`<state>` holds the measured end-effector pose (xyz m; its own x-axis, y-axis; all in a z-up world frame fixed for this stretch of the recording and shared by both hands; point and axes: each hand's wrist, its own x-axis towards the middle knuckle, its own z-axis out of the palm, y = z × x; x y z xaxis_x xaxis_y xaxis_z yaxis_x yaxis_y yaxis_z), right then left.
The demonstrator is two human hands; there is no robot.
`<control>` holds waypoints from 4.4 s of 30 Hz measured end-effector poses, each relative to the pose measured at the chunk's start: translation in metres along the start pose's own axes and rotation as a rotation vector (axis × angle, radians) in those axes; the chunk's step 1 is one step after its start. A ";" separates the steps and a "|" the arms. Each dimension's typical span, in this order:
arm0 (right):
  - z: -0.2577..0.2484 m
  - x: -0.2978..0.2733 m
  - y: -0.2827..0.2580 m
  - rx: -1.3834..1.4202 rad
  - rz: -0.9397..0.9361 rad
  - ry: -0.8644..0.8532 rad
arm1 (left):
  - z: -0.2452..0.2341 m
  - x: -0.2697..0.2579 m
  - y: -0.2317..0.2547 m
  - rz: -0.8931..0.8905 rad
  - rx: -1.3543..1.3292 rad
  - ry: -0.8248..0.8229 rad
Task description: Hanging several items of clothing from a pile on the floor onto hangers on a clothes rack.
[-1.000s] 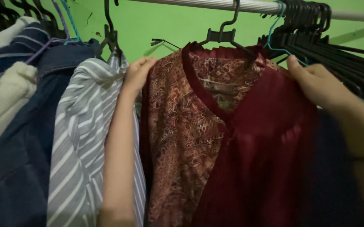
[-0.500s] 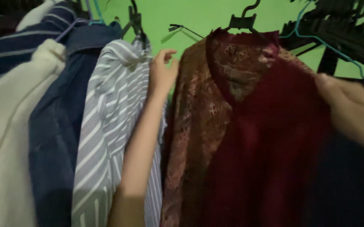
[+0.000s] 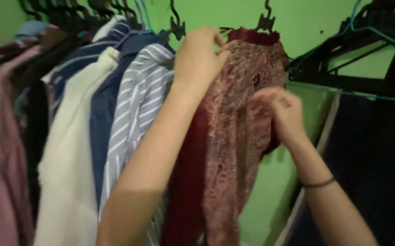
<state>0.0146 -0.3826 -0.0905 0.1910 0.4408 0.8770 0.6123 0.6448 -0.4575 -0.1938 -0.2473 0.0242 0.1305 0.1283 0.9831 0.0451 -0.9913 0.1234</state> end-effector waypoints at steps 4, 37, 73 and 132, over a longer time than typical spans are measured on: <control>-0.025 0.054 0.046 0.026 0.003 0.257 | -0.035 -0.007 0.004 0.002 0.237 0.045; 0.146 0.174 0.198 -0.231 -0.032 0.408 | -0.125 -0.066 0.072 -0.087 0.710 -0.058; -0.028 -0.153 0.096 -0.150 0.414 -0.014 | 0.023 -0.226 0.184 0.016 0.304 -0.024; 0.077 0.267 0.307 0.452 0.600 -0.490 | -0.097 -0.043 0.078 0.182 1.013 -0.147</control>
<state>0.1946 -0.0187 -0.0080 -0.0308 0.9333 0.3577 0.1348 0.3585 -0.9238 -0.2923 -0.3333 0.0044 0.3352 0.0486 0.9409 0.8149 -0.5162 -0.2636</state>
